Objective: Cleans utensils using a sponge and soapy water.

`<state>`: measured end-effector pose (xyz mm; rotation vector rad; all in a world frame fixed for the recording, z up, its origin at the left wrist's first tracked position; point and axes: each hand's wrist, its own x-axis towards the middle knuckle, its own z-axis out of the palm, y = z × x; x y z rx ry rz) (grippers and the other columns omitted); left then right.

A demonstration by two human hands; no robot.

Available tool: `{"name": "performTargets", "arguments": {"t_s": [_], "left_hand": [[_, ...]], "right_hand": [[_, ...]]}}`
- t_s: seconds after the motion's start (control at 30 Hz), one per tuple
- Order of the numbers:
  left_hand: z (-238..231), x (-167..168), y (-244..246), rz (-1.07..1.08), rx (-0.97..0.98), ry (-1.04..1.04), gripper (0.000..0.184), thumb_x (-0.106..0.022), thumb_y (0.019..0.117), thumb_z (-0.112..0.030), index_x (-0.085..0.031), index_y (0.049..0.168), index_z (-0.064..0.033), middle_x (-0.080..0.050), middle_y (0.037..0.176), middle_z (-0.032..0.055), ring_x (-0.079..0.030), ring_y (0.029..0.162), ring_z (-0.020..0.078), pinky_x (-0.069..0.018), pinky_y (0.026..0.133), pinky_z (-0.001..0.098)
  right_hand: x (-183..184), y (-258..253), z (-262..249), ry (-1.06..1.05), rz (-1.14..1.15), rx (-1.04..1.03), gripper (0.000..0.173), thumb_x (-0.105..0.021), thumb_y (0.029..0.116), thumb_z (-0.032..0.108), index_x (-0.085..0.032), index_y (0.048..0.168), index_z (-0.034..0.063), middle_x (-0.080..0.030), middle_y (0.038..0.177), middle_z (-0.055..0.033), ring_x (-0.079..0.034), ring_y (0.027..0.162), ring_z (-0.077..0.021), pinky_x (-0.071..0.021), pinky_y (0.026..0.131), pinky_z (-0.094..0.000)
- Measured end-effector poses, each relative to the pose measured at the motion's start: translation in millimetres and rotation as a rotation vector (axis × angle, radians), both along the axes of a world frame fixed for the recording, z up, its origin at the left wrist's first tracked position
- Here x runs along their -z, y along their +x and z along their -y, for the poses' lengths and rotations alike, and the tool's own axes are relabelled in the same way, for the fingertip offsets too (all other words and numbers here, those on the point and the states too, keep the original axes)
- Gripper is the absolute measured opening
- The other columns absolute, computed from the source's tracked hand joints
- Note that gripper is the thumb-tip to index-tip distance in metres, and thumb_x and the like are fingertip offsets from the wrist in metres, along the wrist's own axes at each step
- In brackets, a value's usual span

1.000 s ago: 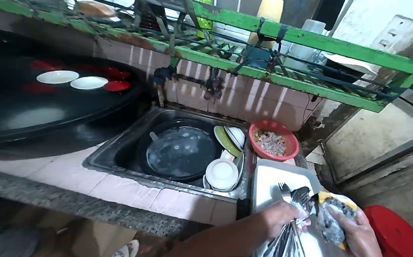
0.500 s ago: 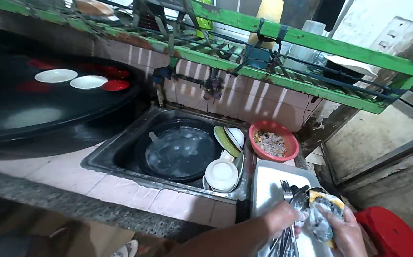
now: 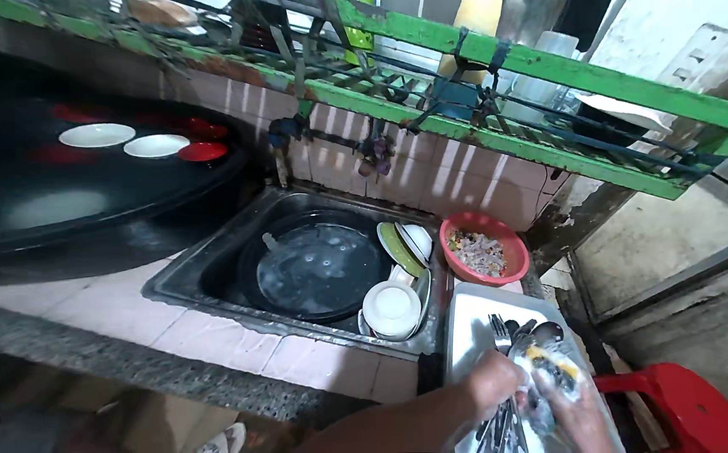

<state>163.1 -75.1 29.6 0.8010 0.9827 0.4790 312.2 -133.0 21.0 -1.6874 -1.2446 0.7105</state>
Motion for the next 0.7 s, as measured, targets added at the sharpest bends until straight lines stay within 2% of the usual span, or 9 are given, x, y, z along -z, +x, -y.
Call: {"name": "performTargets", "arguments": {"t_s": [0.1,0.17,0.27,0.33,0.4,0.47,0.53,0.63,0.7], "left_hand": [[0.2,1.8,1.1,0.028,0.017,-0.038,0.01,-0.058,0.099,-0.007,-0.058,0.089,-0.0073,-0.058,0.069,-0.0013,-0.057,0.056,0.0086,-0.0523,0.056,0.0243],[-0.1,-0.5,2.2,0.006,0.018,-0.044,0.007,-0.059,0.0978,-0.006,-0.058,0.091,-0.0069,-0.058,0.07,-0.0006,-0.057,0.055,0.0091,-0.0525,0.055,0.0246],[0.5,-0.3,0.2,0.042,0.006,-0.075,0.005,-0.06,0.0979,-0.007,-0.058,0.094,-0.0067,-0.059,0.071,0.0003,-0.059,0.057,0.0103,-0.0542,0.056,0.0256],[1.1,-1.9,0.4,0.077,0.017,-0.083,0.005,-0.062,0.0984,-0.009,-0.059,0.096,-0.0058,-0.062,0.073,0.0013,-0.062,0.059,0.0113,-0.0561,0.057,0.0264],[1.5,-3.3,0.6,0.082,0.052,-0.075,0.006,-0.063,0.0982,-0.011,-0.059,0.098,-0.0056,-0.063,0.074,0.0019,-0.063,0.059,0.0121,-0.0564,0.058,0.027],[2.1,-0.2,-0.3,0.092,0.068,-0.071,0.011,-0.063,0.1,-0.015,-0.06,0.103,-0.0052,-0.064,0.077,0.0031,-0.064,0.06,0.0125,-0.0566,0.057,0.027],[1.5,2.1,-0.7,0.12,0.056,-0.089,0.011,-0.061,0.1012,-0.015,-0.059,0.106,-0.0054,-0.063,0.08,0.0037,-0.063,0.061,0.012,-0.0564,0.058,0.0267],[1.2,0.7,2.2,0.127,0.017,-0.106,0.007,-0.062,0.0993,-0.01,-0.057,0.103,-0.0057,-0.06,0.079,0.0025,-0.059,0.058,0.01,-0.0545,0.056,0.025],[0.7,0.2,4.5,0.085,-0.022,-0.088,0.006,-0.062,0.0984,-0.008,-0.058,0.1,-0.0052,-0.06,0.076,0.0022,-0.058,0.056,0.0098,-0.0538,0.055,0.025]], "right_hand": [[-11.8,22.9,-18.0,0.084,0.054,0.078,0.054,-0.072,0.0899,0.012,-0.054,0.136,-0.0086,-0.065,0.125,-0.0218,-0.066,0.111,-0.0224,-0.0542,0.098,-0.0421],[-19.9,43.4,-33.4,0.207,0.007,0.162,0.051,-0.069,0.0922,0.014,-0.053,0.134,-0.0098,-0.066,0.121,-0.0196,-0.066,0.106,-0.0192,-0.0562,0.094,-0.0386],[-19.6,47.6,-38.6,0.236,-0.21,0.204,0.042,-0.056,0.101,0.026,-0.051,0.13,-0.0039,-0.065,0.096,-0.0043,-0.067,0.078,-0.0075,-0.0608,0.07,-0.0281],[-12.8,33.4,-28.1,0.108,-0.272,0.141,0.049,-0.053,0.1018,0.035,-0.049,0.134,-0.0028,-0.067,0.097,-0.0063,-0.069,0.08,-0.0114,-0.0619,0.072,-0.0334],[-10.0,17.5,-21.7,-0.009,-0.223,0.111,0.055,-0.059,0.0986,0.031,-0.047,0.139,-0.0026,-0.067,0.108,-0.0127,-0.069,0.089,-0.0155,-0.0606,0.079,-0.0374],[-16.7,21.2,-23.2,0.015,-0.112,0.126,0.047,-0.061,0.0996,0.024,-0.053,0.136,-0.0047,-0.067,0.109,-0.0143,-0.068,0.091,-0.0158,-0.0587,0.082,-0.0382],[-21.9,44.4,-31.5,0.147,-0.116,0.182,0.041,-0.059,0.0997,0.023,-0.056,0.13,-0.0054,-0.068,0.101,-0.0099,-0.067,0.084,-0.0126,-0.0597,0.077,-0.0347],[-27.7,52.2,-38.1,0.24,-0.379,0.256,0.031,-0.052,0.104,0.026,-0.054,0.123,0.0013,-0.065,0.084,0.0003,-0.066,0.068,-0.0079,-0.0604,0.062,-0.0294],[-17.7,31.0,-32.5,0.147,-0.483,0.234,0.036,-0.05,0.105,0.027,-0.049,0.13,0.001,-0.066,0.087,-0.0032,-0.067,0.069,-0.0119,-0.0615,0.063,-0.0338]]}}
